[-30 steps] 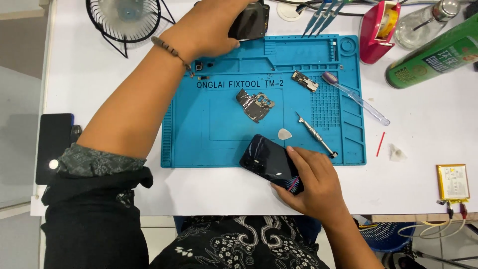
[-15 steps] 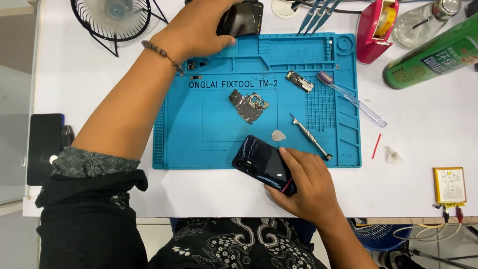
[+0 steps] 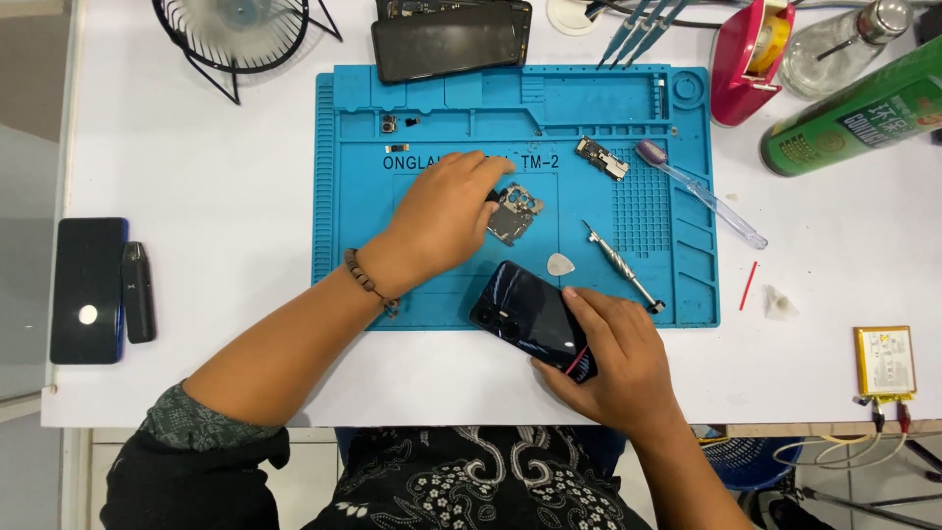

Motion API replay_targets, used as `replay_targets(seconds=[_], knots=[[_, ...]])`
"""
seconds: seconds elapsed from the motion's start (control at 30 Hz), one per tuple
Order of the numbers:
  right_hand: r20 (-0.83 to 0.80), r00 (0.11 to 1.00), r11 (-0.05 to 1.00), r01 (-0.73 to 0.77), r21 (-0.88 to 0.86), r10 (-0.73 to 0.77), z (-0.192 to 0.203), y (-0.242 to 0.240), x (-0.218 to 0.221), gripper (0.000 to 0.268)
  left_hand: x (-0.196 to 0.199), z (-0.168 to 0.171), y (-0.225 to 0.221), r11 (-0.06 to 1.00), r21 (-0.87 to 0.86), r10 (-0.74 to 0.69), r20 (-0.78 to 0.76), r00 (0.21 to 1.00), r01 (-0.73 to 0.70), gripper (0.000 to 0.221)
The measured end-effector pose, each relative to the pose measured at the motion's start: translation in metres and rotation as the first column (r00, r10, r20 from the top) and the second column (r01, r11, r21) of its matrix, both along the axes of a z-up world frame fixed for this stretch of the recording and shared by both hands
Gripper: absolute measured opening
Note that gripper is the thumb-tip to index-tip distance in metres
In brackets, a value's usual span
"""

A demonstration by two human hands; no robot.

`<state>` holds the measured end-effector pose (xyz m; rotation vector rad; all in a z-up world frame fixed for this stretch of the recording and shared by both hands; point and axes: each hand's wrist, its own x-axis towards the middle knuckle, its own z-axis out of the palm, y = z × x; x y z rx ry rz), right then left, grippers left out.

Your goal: The person reassembles a smartphone by connecting internal ribbon cables and placing the back cover onto the chassis. They then wipe the exterior of the phone with a cloth and place it on the workbench next to other components.

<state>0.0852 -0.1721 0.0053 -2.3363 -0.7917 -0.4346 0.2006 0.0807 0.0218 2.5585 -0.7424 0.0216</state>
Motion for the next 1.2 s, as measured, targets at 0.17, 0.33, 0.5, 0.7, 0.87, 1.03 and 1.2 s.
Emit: replay_targets(seconds=[0.17, 0.33, 0.5, 0.7, 0.87, 1.03, 1.2], knots=[[-0.003, 1.0, 1.0, 0.007, -0.006, -0.007, -0.003, -0.003, -0.001, 0.072, 0.016, 0.022, 0.009, 0.952, -0.299, 0.035, -0.119, 0.992, -0.069, 0.034], [0.071, 0.994, 0.992, -0.069, -0.11, 0.077, -0.007, -0.006, -0.002, 0.071, 0.078, 0.037, 0.041, 0.941, -0.317, 0.17, 0.15, 0.974, -0.115, 0.03], [0.074, 0.992, 0.989, -0.089, -0.115, 0.098, -0.008, -0.005, -0.001, 0.07, 0.165, -0.022, 0.075, 0.934, -0.138, 0.342, 0.077, 0.936, -0.33, 0.016], [-0.031, 0.995, 0.982, -0.102, -0.157, 0.098, -0.011, 0.0, 0.001, 0.075, 0.188, -0.041, 0.078, 0.931, -0.1, 0.365, 0.211, 0.907, -0.351, 0.018], [-0.064, 0.994, 0.979, -0.098, -0.181, 0.088, -0.007, 0.003, 0.0, 0.073, 0.15, -0.017, 0.073, 0.955, -0.135, 0.297, 0.347, 0.89, -0.266, 0.024], [-0.108, 0.989, 0.966, -0.123, -0.226, 0.1, 0.002, 0.004, 0.005, 0.068, 0.056, 0.041, 0.053, 0.97, -0.219, 0.187, 0.403, 0.896, -0.103, 0.035], [-0.131, 0.98, 0.963, -0.177, -0.204, 0.153, 0.036, -0.003, 0.032, 0.063, -0.029, 0.041, 0.046, 0.968, -0.245, 0.147, 0.352, 0.925, -0.061, 0.034]])
